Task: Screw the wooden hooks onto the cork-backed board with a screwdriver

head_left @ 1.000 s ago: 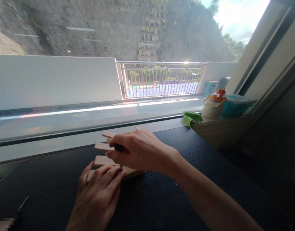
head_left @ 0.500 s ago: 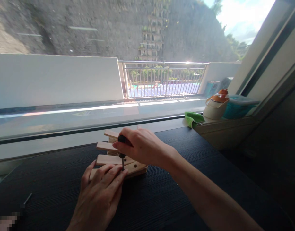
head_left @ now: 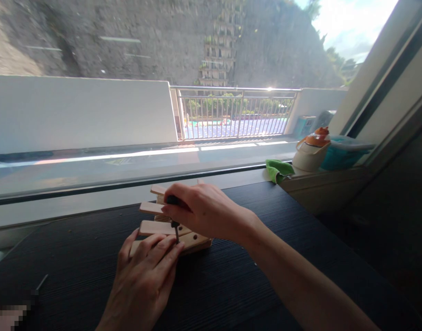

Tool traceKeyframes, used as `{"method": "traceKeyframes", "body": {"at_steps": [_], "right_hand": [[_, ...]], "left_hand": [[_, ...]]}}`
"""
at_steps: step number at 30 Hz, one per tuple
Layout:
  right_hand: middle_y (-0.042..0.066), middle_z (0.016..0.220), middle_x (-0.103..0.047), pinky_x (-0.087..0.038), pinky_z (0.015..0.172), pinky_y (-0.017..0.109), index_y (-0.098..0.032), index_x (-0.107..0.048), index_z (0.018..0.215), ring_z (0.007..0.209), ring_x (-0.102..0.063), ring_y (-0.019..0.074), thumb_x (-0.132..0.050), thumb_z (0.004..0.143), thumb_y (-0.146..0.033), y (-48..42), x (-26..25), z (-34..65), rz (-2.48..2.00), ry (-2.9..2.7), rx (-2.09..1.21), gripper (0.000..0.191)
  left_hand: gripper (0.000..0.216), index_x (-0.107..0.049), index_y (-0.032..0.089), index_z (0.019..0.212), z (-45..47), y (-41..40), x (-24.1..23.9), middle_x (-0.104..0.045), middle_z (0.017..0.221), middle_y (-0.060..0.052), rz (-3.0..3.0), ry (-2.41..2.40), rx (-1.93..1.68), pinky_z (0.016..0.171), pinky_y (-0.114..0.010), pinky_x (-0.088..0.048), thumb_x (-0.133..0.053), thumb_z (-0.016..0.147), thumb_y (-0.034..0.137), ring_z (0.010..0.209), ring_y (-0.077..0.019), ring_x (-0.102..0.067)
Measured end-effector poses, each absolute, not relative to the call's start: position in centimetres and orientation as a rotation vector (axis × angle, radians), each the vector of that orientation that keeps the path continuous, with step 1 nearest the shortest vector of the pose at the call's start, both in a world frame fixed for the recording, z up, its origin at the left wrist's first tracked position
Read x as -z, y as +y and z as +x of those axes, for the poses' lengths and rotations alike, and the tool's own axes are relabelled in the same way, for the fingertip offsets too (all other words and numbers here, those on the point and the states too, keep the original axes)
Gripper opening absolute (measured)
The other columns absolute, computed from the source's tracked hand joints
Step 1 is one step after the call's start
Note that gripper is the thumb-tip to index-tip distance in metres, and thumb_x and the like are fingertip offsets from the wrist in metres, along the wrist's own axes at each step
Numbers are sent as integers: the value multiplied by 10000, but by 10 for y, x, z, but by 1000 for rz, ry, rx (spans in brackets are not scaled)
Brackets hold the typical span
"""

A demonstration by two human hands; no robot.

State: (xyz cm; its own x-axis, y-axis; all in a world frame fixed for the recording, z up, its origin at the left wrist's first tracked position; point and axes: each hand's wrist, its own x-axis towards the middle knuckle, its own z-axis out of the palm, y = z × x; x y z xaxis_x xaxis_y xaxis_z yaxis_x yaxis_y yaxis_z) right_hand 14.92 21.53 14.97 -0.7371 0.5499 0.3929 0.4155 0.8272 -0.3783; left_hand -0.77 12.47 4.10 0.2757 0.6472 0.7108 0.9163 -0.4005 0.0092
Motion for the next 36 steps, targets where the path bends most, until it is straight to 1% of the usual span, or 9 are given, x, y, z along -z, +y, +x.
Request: {"method": "traceKeyframes", "body": {"at_steps": [3, 7, 12, 14, 19, 23, 28, 31, 36], "right_hand": [[-27, 642, -543, -220, 571, 242, -187, -599, 920, 578, -431, 95, -463, 943, -433, 217, -148, 148, -748, -2488, -344, 282], [-22, 668, -576, -234, 575, 242, -195, -613, 957, 595, -461, 100, -471, 939, -435, 214, -149, 151, -723, -2503, -342, 279], [-6, 795, -648, -265, 594, 230, -216, -655, 1030, 689, -524, 107, -492, 925, -290, 209, -154, 155, -602, -2534, -302, 207], [-3, 816, -656, -267, 594, 226, -209, -661, 1004, 695, -524, 106, -483, 932, -300, 210, -153, 154, -607, -2544, -308, 212], [-12, 678, -602, -247, 569, 228, -175, -648, 912, 600, -461, 93, -474, 942, -381, 219, -148, 151, -668, -2502, -290, 271], [-15, 668, -593, -238, 564, 232, -174, -650, 927, 595, -450, 94, -480, 941, -383, 218, -147, 151, -690, -2484, -289, 270], [-4, 800, -653, -260, 585, 229, -204, -651, 1064, 664, -508, 104, -478, 937, -354, 208, -154, 155, -594, -2549, -315, 262], [4, 871, -669, -273, 602, 228, -205, -648, 1057, 711, -538, 113, -482, 928, -293, 206, -156, 155, -594, -2567, -313, 228], [-3, 711, -622, -241, 572, 235, -181, -639, 961, 617, -492, 104, -480, 941, -390, 216, -149, 152, -672, -2538, -316, 263]], "left_hand": [[263, -705, 262, 991, -8, 125, -41, -733, 977, -22, -2148, -1396, 884, 1084, -500, -273, -459, 899, 243, 966, -232, -607], [262, -702, 265, 1005, -8, 125, -40, -734, 987, -22, -2141, -1392, 895, 1083, -501, -276, -463, 899, 244, 969, -233, -606], [277, -713, 250, 994, -7, 125, -41, -739, 984, -29, -2143, -1395, 917, 1068, -517, -278, -448, 914, 256, 957, -246, -601], [280, -717, 246, 990, -7, 125, -42, -741, 980, -29, -2148, -1401, 921, 1063, -518, -281, -447, 917, 263, 949, -247, -601], [297, -720, 241, 977, -7, 125, -41, -739, 968, -32, -2151, -1412, 938, 1071, -503, -274, -429, 927, 273, 955, -242, -601], [296, -723, 249, 962, -6, 125, -42, -739, 959, -32, -2140, -1413, 949, 1068, -500, -277, -431, 926, 268, 947, -240, -600], [280, -726, 243, 973, -6, 125, -43, -741, 962, -35, -2148, -1399, 935, 1068, -499, -276, -452, 919, 254, 950, -242, -595], [293, -729, 230, 974, -7, 125, -41, -740, 967, -40, -2141, -1396, 930, 1070, -507, -268, -442, 922, 258, 952, -246, -592], [298, -726, 228, 987, -8, 125, -40, -739, 978, -32, -2150, -1396, 910, 1085, -486, -254, -438, 923, 263, 961, -236, -595]]}}
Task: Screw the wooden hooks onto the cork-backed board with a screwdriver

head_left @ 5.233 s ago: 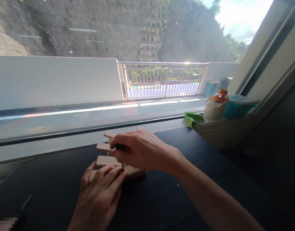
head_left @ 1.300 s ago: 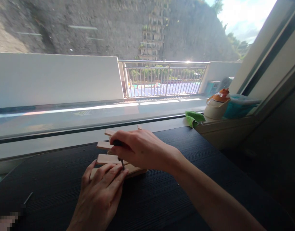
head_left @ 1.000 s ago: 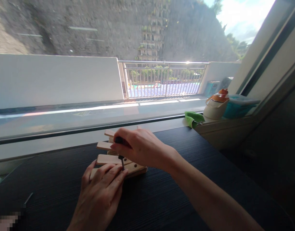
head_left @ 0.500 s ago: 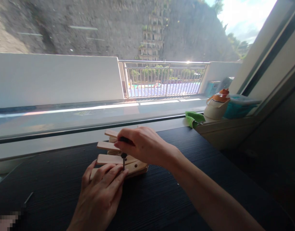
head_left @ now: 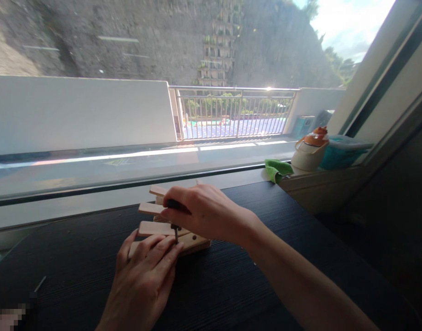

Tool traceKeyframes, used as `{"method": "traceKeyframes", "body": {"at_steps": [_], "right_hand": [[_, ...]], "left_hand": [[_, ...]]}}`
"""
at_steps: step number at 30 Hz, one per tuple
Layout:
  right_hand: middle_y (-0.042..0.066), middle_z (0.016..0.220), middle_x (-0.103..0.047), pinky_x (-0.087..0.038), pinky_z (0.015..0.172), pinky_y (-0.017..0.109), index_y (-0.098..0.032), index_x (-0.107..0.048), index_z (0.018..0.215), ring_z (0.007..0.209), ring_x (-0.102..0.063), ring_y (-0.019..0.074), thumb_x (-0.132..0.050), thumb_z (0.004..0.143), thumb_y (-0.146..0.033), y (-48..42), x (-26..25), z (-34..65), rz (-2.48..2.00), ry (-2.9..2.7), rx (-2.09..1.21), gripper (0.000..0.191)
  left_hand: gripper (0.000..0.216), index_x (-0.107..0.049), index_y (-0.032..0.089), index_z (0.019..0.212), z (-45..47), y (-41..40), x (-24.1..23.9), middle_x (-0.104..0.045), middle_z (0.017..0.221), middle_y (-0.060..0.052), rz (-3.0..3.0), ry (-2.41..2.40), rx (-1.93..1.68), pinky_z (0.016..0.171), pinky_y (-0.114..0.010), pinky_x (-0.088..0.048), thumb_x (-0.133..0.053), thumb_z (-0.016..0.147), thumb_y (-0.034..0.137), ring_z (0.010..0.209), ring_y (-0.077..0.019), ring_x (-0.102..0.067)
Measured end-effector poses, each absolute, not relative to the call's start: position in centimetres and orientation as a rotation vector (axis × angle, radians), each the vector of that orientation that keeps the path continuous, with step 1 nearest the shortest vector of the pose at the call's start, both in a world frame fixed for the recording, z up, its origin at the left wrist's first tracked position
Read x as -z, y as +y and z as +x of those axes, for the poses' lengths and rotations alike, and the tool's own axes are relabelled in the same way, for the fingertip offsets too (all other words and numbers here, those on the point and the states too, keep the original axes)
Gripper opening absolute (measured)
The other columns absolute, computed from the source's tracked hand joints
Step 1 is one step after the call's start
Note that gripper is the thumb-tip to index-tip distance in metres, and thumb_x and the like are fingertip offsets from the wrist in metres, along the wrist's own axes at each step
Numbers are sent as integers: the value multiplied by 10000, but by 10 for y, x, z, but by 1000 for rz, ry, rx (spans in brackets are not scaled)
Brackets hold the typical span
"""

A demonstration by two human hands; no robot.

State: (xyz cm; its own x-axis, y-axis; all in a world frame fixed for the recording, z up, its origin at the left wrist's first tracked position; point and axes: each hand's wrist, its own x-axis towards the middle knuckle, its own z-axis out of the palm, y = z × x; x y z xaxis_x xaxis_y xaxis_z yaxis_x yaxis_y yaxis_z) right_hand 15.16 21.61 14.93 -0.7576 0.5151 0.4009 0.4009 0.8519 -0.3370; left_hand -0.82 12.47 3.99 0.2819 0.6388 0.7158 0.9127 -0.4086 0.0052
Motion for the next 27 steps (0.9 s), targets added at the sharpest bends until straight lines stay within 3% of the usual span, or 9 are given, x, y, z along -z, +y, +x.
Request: {"method": "traceKeyframes", "body": {"at_steps": [8, 15, 22, 27], "right_hand": [[-9, 673, -624, -214, 545, 252, -185, -621, 931, 585, -491, 115, -469, 935, -420, 220, -143, 150, -741, -2475, -201, 280], [-2, 957, -681, -299, 635, 239, -210, -620, 1020, 796, -591, 134, -482, 924, -272, 208, -150, 154, -572, -2557, -277, 179], [-25, 654, -576, -220, 552, 240, -185, -593, 877, 580, -460, 99, -498, 924, -424, 221, -144, 149, -699, -2524, -283, 261], [-38, 610, -524, -188, 539, 245, -185, -585, 862, 538, -379, 86, -481, 928, -441, 222, -144, 151, -713, -2487, -243, 283]], "left_hand": [[331, -730, 219, 971, -7, 126, -41, -742, 950, -33, -2141, -1392, 935, 1080, -489, -267, -406, 939, 274, 944, -232, -601], [326, -740, 240, 940, -10, 126, -39, -745, 954, -37, -2147, -1399, 959, 1083, -487, -262, -417, 931, 279, 949, -237, -594], [323, -725, 244, 1001, -11, 126, -37, -744, 990, -30, -2160, -1412, 949, 1099, -485, -247, -413, 939, 298, 964, -228, -602], [313, -722, 252, 991, -8, 126, -37, -745, 972, -22, -2155, -1423, 960, 1093, -490, -257, -417, 941, 303, 960, -225, -606]]}}
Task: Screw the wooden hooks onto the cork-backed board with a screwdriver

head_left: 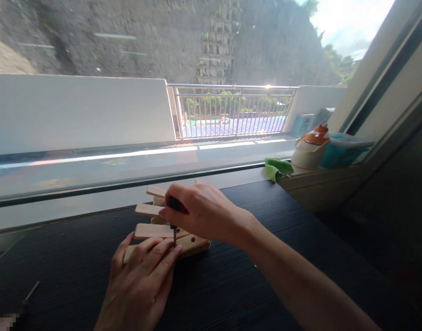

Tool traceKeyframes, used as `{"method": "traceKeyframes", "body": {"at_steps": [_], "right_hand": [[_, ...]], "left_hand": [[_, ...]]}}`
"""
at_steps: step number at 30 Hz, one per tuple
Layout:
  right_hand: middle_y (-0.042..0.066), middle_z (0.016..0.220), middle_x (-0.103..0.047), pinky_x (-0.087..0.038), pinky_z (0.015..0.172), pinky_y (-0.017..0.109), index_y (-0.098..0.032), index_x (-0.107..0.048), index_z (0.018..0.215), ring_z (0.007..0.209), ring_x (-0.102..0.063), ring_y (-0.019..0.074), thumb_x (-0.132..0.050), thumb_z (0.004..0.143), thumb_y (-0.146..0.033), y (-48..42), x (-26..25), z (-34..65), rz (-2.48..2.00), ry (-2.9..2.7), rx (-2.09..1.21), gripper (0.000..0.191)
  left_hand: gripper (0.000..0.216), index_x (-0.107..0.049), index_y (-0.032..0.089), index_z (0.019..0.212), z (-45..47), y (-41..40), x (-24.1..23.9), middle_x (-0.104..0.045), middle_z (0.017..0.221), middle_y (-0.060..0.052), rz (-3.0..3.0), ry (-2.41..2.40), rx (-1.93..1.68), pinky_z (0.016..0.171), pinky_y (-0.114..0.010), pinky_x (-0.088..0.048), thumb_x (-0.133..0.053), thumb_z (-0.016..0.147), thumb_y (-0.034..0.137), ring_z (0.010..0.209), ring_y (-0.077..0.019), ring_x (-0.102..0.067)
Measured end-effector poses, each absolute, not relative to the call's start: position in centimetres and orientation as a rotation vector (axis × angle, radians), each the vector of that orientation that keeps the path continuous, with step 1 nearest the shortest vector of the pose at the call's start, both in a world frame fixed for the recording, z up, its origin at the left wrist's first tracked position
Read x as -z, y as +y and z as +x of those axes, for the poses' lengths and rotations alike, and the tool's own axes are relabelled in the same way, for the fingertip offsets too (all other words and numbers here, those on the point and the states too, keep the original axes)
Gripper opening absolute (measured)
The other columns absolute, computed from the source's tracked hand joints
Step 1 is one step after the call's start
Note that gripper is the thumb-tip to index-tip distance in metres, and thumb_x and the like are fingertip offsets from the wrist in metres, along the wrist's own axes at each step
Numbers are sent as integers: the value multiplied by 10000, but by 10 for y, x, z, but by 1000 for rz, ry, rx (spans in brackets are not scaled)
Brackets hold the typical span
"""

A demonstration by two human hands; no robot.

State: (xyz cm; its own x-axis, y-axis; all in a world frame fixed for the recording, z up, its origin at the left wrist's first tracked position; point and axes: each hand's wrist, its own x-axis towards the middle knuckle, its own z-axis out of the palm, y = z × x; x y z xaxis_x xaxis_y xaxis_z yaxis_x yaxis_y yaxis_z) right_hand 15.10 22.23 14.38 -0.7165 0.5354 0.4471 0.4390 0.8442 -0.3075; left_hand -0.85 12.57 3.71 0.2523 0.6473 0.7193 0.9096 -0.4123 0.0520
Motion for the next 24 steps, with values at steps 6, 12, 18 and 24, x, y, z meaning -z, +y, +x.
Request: {"method": "traceKeyframes", "body": {"at_steps": [6, 12, 18, 24], "right_hand": [[-36, 623, -540, -205, 537, 237, -185, -579, 842, 559, -426, 85, -494, 922, -422, 215, -151, 157, -660, -2481, -252, 264], [-21, 665, -579, -203, 548, 249, -189, -592, 881, 567, -442, 98, -500, 919, -427, 215, -148, 153, -676, -2554, -152, 258], [-18, 700, -603, -215, 562, 251, -192, -582, 905, 595, -471, 100, -478, 939, -416, 217, -147, 151, -679, -2564, -231, 250], [-30, 644, -580, -221, 571, 253, -195, -556, 846, 564, -459, 98, -484, 924, -467, 221, -141, 140, -749, -2521, -293, 292]], "left_hand": [[300, -725, 244, 990, -8, 126, -39, -747, 981, -27, -2154, -1415, 959, 1088, -493, -257, -434, 934, 292, 965, -234, -600], [284, -720, 247, 1001, -10, 126, -40, -743, 993, -28, -2154, -1394, 944, 1103, -483, -247, -449, 921, 273, 965, -227, -596], [274, -710, 254, 1012, -9, 125, -38, -738, 995, -24, -2155, -1395, 938, 1109, -485, -251, -454, 916, 263, 965, -223, -599], [293, -716, 245, 1009, -9, 124, -37, -739, 986, -29, -2158, -1415, 928, 1109, -491, -246, -437, 924, 273, 961, -225, -600]]}}
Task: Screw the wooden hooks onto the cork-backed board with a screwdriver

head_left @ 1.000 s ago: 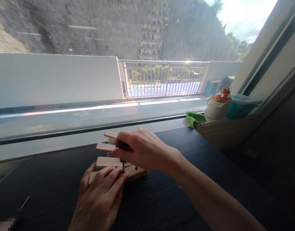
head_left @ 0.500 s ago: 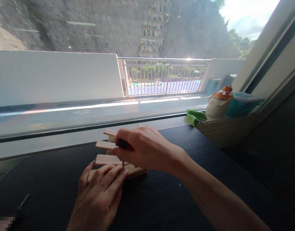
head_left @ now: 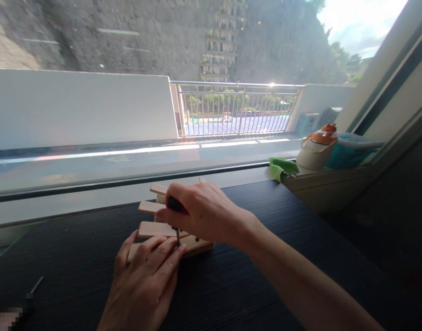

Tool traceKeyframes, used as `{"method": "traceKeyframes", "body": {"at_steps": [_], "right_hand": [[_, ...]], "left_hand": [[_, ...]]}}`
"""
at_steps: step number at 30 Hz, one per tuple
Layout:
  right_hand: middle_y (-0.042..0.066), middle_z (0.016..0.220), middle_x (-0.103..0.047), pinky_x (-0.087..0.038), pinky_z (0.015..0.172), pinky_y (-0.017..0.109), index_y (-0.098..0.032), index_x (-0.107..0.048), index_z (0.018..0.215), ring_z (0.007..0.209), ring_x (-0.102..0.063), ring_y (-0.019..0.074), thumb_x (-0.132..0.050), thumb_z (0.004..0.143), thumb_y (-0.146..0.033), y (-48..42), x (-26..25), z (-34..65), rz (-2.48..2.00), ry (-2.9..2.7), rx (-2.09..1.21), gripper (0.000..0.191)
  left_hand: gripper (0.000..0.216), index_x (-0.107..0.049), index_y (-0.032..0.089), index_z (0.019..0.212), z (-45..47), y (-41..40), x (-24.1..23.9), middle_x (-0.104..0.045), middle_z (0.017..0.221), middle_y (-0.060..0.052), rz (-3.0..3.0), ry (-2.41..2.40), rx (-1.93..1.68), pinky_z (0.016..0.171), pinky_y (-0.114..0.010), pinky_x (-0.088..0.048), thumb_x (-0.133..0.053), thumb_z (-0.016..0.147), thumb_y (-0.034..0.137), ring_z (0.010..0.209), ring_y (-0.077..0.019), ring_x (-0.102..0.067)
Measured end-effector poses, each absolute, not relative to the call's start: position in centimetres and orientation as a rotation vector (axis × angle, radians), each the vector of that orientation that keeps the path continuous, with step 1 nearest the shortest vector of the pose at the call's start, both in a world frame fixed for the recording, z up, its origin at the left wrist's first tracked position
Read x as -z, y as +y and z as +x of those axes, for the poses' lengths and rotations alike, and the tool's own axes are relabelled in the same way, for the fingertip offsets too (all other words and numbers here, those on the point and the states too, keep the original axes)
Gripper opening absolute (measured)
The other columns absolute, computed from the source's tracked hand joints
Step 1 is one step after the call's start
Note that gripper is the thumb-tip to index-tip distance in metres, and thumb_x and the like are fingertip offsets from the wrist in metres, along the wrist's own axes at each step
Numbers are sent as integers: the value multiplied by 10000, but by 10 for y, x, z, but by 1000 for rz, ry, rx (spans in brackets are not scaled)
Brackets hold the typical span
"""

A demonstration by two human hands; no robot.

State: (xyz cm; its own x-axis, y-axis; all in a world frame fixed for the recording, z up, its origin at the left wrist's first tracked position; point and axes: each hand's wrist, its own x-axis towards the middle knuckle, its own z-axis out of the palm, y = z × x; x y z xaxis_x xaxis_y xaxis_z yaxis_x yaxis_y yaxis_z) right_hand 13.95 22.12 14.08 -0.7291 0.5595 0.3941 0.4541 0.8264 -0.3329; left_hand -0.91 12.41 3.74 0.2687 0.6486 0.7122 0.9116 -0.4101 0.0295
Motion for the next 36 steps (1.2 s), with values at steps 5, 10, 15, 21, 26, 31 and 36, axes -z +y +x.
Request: {"method": "traceKeyframes", "body": {"at_steps": [5, 10, 15, 21, 26, 31, 36], "right_hand": [[-7, 689, -627, -247, 599, 270, -194, -568, 909, 592, -529, 130, -452, 928, -460, 217, -141, 135, -854, -2506, -238, 291], [-6, 839, -666, -294, 604, 252, -218, -586, 974, 700, -572, 141, -478, 915, -382, 210, -147, 144, -637, -2561, -253, 205], [25, 961, -674, -338, 671, 256, -203, -602, 994, 792, -595, 144, -481, 921, -326, 209, -150, 147, -576, -2588, -296, 187], [13, 801, -673, -287, 626, 273, -197, -579, 1014, 684, -584, 154, -475, 924, -469, 215, -144, 142, -727, -2560, -309, 304], [-2, 804, -669, -270, 605, 259, -222, -573, 1060, 672, -566, 137, -480, 924, -432, 214, -144, 144, -729, -2548, -262, 268], [-12, 865, -660, -275, 602, 239, -211, -607, 999, 738, -559, 120, -484, 929, -312, 211, -147, 147, -597, -2557, -267, 173], [-18, 731, -624, -238, 583, 251, -203, -589, 936, 635, -517, 113, -488, 928, -428, 216, -144, 144, -706, -2547, -282, 247]], "left_hand": [[304, -722, 248, 1001, -9, 124, -38, -735, 1000, -28, -2161, -1420, 929, 1115, -488, -237, -429, 927, 276, 967, -222, -593], [307, -736, 251, 910, -9, 124, -39, -738, 902, -21, -2169, -1454, 943, 1092, -504, -261, -431, 923, 285, 927, -231, -586], [294, -732, 253, 864, -8, 124, -40, -736, 875, -17, -2174, -1450, 936, 1082, -497, -275, -442, 915, 274, 912, -229, -585], [271, -714, 261, 982, -8, 124, -40, -731, 959, -29, -2131, -1406, 930, 1103, -495, -262, -452, 911, 263, 951, -221, -598], [277, -711, 267, 995, -8, 124, -41, -734, 981, -25, -2152, -1414, 931, 1099, -500, -254, -446, 913, 267, 962, -230, -599], [271, -724, 251, 966, -9, 125, -41, -738, 973, -34, -2163, -1422, 937, 1085, -500, -269, -459, 907, 254, 945, -236, -599], [278, -718, 254, 991, -8, 125, -39, -738, 995, -29, -2152, -1419, 917, 1096, -502, -251, -452, 909, 254, 967, -235, -600]]}}
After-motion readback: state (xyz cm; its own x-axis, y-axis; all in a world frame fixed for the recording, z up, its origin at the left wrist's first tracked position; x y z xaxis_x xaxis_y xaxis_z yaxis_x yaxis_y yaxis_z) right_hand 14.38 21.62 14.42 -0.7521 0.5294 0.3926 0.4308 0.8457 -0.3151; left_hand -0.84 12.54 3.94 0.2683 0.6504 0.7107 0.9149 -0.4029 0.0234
